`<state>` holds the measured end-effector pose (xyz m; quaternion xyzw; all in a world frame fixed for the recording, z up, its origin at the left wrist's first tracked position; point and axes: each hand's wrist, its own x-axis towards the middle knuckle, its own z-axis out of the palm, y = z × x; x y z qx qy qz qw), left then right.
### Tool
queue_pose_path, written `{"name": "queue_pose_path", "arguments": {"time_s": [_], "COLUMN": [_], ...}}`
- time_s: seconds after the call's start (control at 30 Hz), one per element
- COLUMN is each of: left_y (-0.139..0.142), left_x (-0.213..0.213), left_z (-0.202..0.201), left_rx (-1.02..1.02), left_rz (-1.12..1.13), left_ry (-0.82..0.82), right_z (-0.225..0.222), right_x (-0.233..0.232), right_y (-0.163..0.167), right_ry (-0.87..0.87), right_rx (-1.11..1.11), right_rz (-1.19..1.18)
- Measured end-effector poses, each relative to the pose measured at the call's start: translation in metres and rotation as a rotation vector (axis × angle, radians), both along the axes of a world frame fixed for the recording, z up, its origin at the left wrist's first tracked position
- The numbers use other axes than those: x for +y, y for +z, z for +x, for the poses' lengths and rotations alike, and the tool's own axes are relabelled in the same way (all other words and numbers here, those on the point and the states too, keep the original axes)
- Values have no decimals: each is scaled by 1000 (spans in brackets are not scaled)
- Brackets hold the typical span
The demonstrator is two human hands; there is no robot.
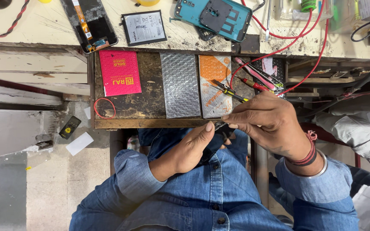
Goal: The person disassembles a smartphone at a repair workbench. They pry open the phone, remove the back cover, disconnect and lift out the battery, then use a metal pry tool to work on the internal board and components.
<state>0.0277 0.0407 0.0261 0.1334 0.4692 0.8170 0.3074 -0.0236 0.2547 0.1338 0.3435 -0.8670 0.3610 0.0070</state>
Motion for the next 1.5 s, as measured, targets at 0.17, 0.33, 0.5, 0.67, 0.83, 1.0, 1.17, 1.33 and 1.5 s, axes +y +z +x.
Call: {"name": "queue_pose_path", "arguments": {"time_s": [0.17,0.33,0.5,0.67,0.83,1.0,1.17,1.33,1.5], "left_y": [1,6,9,7,3,1,1,0,-4], "left_x": [0,-2,-2,-1,-3,-3,-4,-4,-3], "left_z": [-1,-3,-3,-3,-5,-5,-5,-4,-3], "left_rx": [2,21,34,34,-11,-14,-9,15,-76], "left_rz": [12,22,15,36,14,29,34,49,58], "left_ry": [-10,-28,-33,-26,-2,11,5,7,-5], "right_z": [-2,-2,-1,-1,-3,11,22,28,32], "right_x": [1,1,2,4,4,-7,-17,-24,-29], "right_y": [2,3,3,5,8,5,7,12,15], "right_ry": [16,22,24,46,82,-101,-191,-195,-198], "right_rx": [2,1,8,15,29,95,249,386,465], "right_rz": [-19,-26,-31,-47,-5,-47,21,86,150]}}
